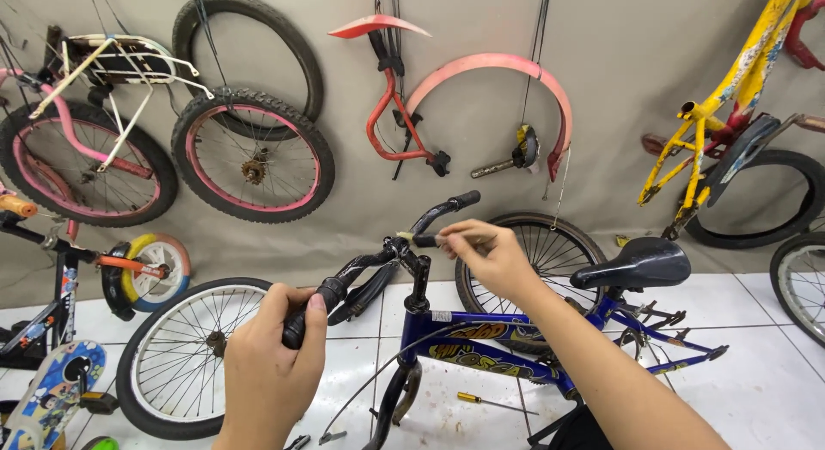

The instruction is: The person is using a small brush to apply a substance to the handlebar stem of a bicycle and adjusting the handlebars.

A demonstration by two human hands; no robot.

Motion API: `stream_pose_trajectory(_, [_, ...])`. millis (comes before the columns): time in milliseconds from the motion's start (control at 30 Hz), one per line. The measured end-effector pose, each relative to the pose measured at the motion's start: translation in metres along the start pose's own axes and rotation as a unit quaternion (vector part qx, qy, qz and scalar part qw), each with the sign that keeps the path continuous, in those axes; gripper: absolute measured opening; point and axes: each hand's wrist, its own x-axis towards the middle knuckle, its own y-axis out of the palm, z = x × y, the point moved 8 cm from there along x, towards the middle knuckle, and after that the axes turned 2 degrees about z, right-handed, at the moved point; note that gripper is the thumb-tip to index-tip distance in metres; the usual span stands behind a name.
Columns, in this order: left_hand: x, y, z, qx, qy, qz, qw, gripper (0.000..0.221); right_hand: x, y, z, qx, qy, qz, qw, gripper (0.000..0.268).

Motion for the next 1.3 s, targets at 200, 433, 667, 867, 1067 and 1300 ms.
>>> stream_pose_trajectory(200, [0.006,0.0,0.003,-0.004,-0.007,0.016,1.0,0.019,0.001,-0.007,-0.002,-0.094,0.0,-0.042,0.995,0.019])
stream_pose_trajectory(433, [0.027,-0.004,0.007,-0.017,0.002,0.052,0.998,0.02,0.006,-0.008,-0.022,0.093,0.054,-0.057,0.993,0.026])
stream_pose_trajectory(667, [0.053,-0.002,0.025,-0.093,-0.036,0.123,0.987,0.023,0.008,-0.029,-0.046,0.099,0.075,-0.143,0.982,0.027])
stream_pose_trajectory(867, [0.06,0.001,0.029,-0.129,-0.047,0.136,0.981,0.023,0.012,-0.014,-0.04,0.083,0.063,-0.095,0.99,0.029])
stream_pose_trajectory(1067, [0.062,-0.006,0.037,-0.153,-0.042,0.131,0.979,0.021,0.008,-0.018,-0.017,-0.002,-0.003,-0.125,0.992,0.028])
stream_pose_trajectory(1300, [0.074,-0.012,0.057,-0.223,-0.042,0.116,0.967,0.022,0.011,-0.022,-0.015,-0.089,-0.031,-0.126,0.988,0.03])
